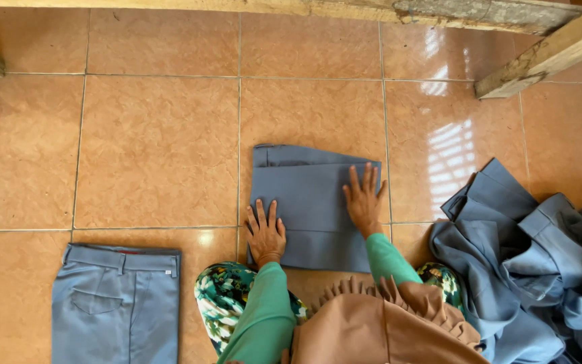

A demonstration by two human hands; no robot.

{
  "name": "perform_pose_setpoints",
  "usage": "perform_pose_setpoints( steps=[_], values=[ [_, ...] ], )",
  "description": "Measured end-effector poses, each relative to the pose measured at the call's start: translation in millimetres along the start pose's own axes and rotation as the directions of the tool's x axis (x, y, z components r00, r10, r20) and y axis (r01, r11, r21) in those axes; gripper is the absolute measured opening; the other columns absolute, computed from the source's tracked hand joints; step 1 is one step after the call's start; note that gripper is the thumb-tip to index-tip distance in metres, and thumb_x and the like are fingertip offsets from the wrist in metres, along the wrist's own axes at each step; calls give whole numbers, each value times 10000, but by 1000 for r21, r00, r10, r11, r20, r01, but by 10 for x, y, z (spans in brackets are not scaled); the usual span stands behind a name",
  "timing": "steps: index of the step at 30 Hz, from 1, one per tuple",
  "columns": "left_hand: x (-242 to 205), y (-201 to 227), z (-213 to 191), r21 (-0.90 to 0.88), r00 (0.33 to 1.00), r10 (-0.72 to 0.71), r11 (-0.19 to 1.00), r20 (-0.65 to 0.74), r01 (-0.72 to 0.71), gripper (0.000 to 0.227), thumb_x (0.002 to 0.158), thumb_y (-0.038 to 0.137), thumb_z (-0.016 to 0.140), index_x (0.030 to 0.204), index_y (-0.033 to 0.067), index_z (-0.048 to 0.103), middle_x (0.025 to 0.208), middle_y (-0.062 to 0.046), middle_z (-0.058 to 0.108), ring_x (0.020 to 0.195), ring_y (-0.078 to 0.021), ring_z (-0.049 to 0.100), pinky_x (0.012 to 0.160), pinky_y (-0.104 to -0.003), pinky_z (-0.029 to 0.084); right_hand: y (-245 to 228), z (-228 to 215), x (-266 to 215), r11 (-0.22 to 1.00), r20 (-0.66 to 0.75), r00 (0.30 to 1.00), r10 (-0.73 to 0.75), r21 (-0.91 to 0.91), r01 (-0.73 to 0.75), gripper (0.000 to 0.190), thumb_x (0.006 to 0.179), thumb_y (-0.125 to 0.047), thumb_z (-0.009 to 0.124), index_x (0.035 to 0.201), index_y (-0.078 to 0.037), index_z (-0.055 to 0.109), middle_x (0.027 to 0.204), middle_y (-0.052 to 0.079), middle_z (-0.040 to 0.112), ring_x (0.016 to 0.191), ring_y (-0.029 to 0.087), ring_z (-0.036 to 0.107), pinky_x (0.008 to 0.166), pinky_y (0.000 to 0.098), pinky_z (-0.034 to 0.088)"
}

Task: Folding grey trousers into neat rectangles and stacking them on the floor.

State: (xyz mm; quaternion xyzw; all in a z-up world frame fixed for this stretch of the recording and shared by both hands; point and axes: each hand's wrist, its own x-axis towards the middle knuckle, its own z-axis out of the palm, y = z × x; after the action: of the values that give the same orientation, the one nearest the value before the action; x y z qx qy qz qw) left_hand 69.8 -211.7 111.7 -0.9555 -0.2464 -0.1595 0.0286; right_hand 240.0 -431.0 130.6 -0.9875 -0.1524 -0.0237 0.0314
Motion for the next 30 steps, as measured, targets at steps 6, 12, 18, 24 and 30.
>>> perform_pose_setpoints(
  steps=[6,12,18,24,30],
  values=[
    [26,-2,51,-3,999,-9,1000,-46,9,579,961,405,465,1537,368,433,1610,-95,418,1479,-363,383,1076,-520,400,-221,-148,-1497,955,-4,955,-296,19,296,578,1070,-508,334,1610,-304,309,1713,82,210,1585,256,153,1254,557,54],
    [-33,49,204,49,1000,-29,998,6,29,584,989,438,457,1563,382,362,1630,-142,358,1474,-426,353,1051,-555,410,181,-284,-1775,945,252,920,-301,-51,323,674,1043,-606,301,1638,-300,213,1718,21,176,1580,212,148,1253,543,119],
    [-223,-39,485,-33,770,-393,882,502,471,936,965,510,583,1658,211,29,1561,-185,374,1421,-367,416,894,-513,561,131,-478,-1704,975,482,850,-212,46,217,985,886,-871,333,1648,-289,108,1736,8,51,1598,232,25,1255,619,86],
    [-285,-304,692,-324,506,-311,484,805,813,1117,648,546,898,1514,21,427,1367,-259,614,1254,-399,621,869,-513,588,154,-523,-1738,977,515,844,-153,-48,206,1266,727,-953,513,1661,-244,35,1735,69,29,1594,289,18,1233,667,78],
    [-152,-254,-211,-308,306,-48,-36,951,951,1157,660,335,987,1571,32,342,1517,-299,446,1401,-492,428,1031,-732,336,173,-413,-1781,987,489,863,-127,-25,159,1275,709,-880,613,1663,-289,7,1733,77,34,1594,305,12,1216,700,52]
  ],
)
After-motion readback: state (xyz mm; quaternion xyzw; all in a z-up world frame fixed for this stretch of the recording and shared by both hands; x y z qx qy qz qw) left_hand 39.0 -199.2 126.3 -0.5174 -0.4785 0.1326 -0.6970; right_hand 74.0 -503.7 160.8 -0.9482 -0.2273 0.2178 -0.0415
